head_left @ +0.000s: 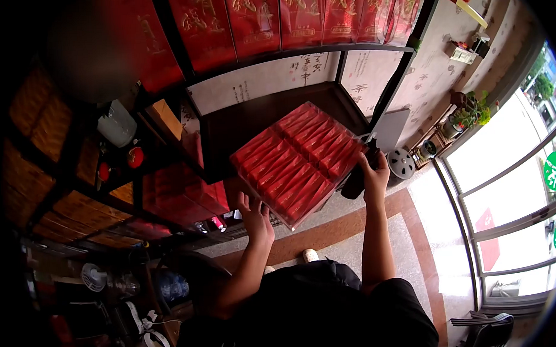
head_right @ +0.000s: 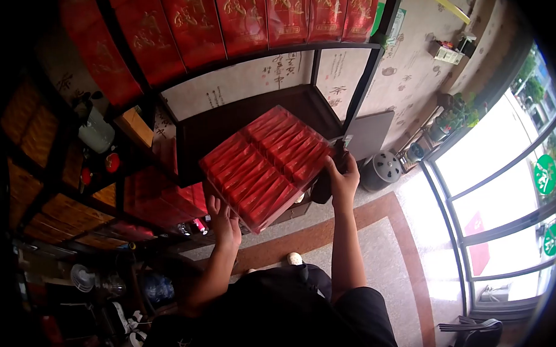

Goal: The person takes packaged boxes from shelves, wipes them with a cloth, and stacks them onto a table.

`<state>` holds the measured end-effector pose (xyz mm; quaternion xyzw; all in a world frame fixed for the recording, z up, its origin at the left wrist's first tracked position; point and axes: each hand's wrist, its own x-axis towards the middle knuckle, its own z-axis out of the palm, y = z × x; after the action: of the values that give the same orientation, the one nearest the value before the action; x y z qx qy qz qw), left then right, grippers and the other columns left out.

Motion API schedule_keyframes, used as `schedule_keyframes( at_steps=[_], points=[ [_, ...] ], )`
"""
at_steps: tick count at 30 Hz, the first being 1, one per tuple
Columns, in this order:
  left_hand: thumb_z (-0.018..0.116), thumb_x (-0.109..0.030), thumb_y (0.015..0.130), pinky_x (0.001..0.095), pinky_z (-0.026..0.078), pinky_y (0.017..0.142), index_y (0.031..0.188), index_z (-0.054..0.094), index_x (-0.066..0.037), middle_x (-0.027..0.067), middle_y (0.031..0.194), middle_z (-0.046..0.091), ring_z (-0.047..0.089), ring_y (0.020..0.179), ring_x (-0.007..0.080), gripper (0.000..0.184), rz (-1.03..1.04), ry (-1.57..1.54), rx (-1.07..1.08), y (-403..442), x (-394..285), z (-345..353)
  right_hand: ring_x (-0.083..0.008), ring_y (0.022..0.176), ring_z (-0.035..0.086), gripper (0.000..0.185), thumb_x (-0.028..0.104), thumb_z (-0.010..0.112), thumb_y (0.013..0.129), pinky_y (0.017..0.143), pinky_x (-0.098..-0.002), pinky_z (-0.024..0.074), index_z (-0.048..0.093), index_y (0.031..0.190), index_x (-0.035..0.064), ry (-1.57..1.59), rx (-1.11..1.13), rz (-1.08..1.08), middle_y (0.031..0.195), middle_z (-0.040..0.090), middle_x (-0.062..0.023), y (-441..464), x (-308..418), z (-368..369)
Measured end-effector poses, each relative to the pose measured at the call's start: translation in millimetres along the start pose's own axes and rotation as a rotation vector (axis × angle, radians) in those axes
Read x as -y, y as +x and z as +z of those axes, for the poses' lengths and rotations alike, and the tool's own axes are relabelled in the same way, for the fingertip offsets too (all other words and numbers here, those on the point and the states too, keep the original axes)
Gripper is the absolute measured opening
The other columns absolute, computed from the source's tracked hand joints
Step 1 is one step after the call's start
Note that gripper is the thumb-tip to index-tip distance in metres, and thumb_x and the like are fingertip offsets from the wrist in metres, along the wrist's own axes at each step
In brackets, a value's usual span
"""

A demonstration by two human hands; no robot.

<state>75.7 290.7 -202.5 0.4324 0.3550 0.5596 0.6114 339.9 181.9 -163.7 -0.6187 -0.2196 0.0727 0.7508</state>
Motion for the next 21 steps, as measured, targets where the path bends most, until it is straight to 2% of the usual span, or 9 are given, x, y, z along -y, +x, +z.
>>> schedule_keyframes(
  at_steps=[1, 4, 7, 10, 12, 13, 15, 19, 21],
  points=[
    [0.057, -0.045, 0.095, 0.0479, 0.030, 0.114, 0.150, 0.030, -0.010, 0.0121, 0.155, 0.032, 0.032, 0.142, 0.0335, 0.071, -0.589, -0.575, 0.054, -11, -8, 4, -0.0152, 0.098, 0.065, 0.043, 0.018, 0.077, 0.085, 0.089, -0.0294, 0.0506, 0.063, 0.122, 0.0007, -0.258, -0.021, -0.110, 0.108, 0.070, -0.0088, 1, 0, -3],
    [0.051, -0.055, 0.096, 0.0482, 0.036, 0.112, 0.151, 0.028, -0.010, 0.0122, 0.153, 0.036, 0.038, 0.139, 0.0312, 0.075, -0.660, -0.934, 0.421, -29, -22, 9, -0.0178, 0.098, 0.069, 0.038, 0.018, 0.071, 0.088, 0.088, -0.0303, 0.0512, 0.066, 0.122, 0.0026, -0.507, -0.018, -0.095, 0.108, 0.072, -0.0133, -2, 19, -14],
    [0.050, -0.058, 0.096, 0.0470, 0.040, 0.110, 0.151, 0.028, -0.012, 0.0112, 0.151, 0.040, 0.042, 0.137, 0.0291, 0.075, -0.538, -0.707, 0.419, -32, -27, 16, -0.0176, 0.089, 0.070, 0.027, 0.010, 0.064, 0.092, 0.082, -0.0295, 0.0523, 0.067, 0.117, -0.0003, -0.481, -0.115, -0.279, 0.099, 0.073, -0.0137, -17, 65, -7],
    [0.040, -0.063, 0.097, 0.0464, 0.040, 0.109, 0.151, 0.029, -0.013, 0.0090, 0.151, 0.040, 0.041, 0.138, 0.0281, 0.074, -0.527, -0.631, 0.400, -35, -31, 18, -0.0112, 0.088, 0.062, 0.024, 0.009, 0.056, 0.097, 0.080, -0.0268, 0.0499, 0.064, 0.116, -0.0031, -0.293, 0.103, -0.346, 0.100, 0.069, -0.0095, -43, 101, 18],
    [0.037, -0.065, 0.097, 0.0464, 0.040, 0.108, 0.151, 0.029, -0.013, 0.0084, 0.150, 0.041, 0.042, 0.137, 0.0282, 0.075, -0.531, -0.614, 0.367, -37, -32, 18, -0.0340, 0.125, 0.055, 0.035, 0.015, 0.061, 0.090, 0.103, -0.0427, 0.0427, 0.064, 0.123, 0.0041, -0.657, 0.579, -0.613, 0.122, 0.066, -0.0135, -52, 116, 36],
    [0.036, -0.065, 0.097, 0.0459, 0.044, 0.105, 0.150, 0.030, -0.012, 0.0089, 0.148, 0.043, 0.045, 0.134, 0.0266, 0.076, -0.528, -0.643, 0.352, -39, -31, 18, -0.0378, 0.141, 0.035, 0.044, 0.030, 0.065, 0.088, 0.112, -0.0589, 0.0278, 0.061, 0.130, 0.0141, -0.804, 0.770, -0.728, 0.140, 0.055, -0.0097, -60, 118, 53],
    [0.036, -0.066, 0.097, 0.0455, 0.047, 0.102, 0.149, 0.031, -0.010, 0.0094, 0.145, 0.045, 0.048, 0.131, 0.0250, 0.076, -0.522, -0.673, 0.336, -41, -27, 14, -0.0329, 0.145, 0.028, 0.054, 0.044, 0.064, 0.087, 0.110, -0.0717, 0.0177, 0.057, 0.136, 0.0256, -0.987, 0.960, -0.826, 0.152, 0.041, -0.0050, -90, 89, 80],
    [0.038, -0.065, 0.097, 0.0420, 0.050, 0.098, 0.144, 0.037, -0.013, 0.0071, 0.139, 0.050, 0.051, 0.127, 0.0217, 0.071, -0.613, -0.924, 0.500, -42, 14, -14, -0.0312, 0.143, 0.032, 0.053, 0.044, 0.058, 0.091, 0.113, -0.0647, 0.0189, 0.053, 0.139, 0.0232, -0.947, 0.994, -0.883, 0.148, 0.045, -0.0065, -84, 53, 111],
    [0.058, -0.056, 0.093, 0.0321, 0.052, 0.084, 0.136, 0.047, -0.014, 0.0008, 0.124, 0.058, 0.058, 0.111, 0.0173, 0.061, -0.578, -0.543, 0.173, -51, -3, 3, -0.0327, 0.142, 0.034, 0.051, 0.039, 0.056, 0.093, 0.116, -0.0573, 0.0200, 0.052, 0.140, 0.0200, -0.949, 0.838, -0.833, 0.146, 0.048, -0.0089, -56, 51, 115]
  ],
)
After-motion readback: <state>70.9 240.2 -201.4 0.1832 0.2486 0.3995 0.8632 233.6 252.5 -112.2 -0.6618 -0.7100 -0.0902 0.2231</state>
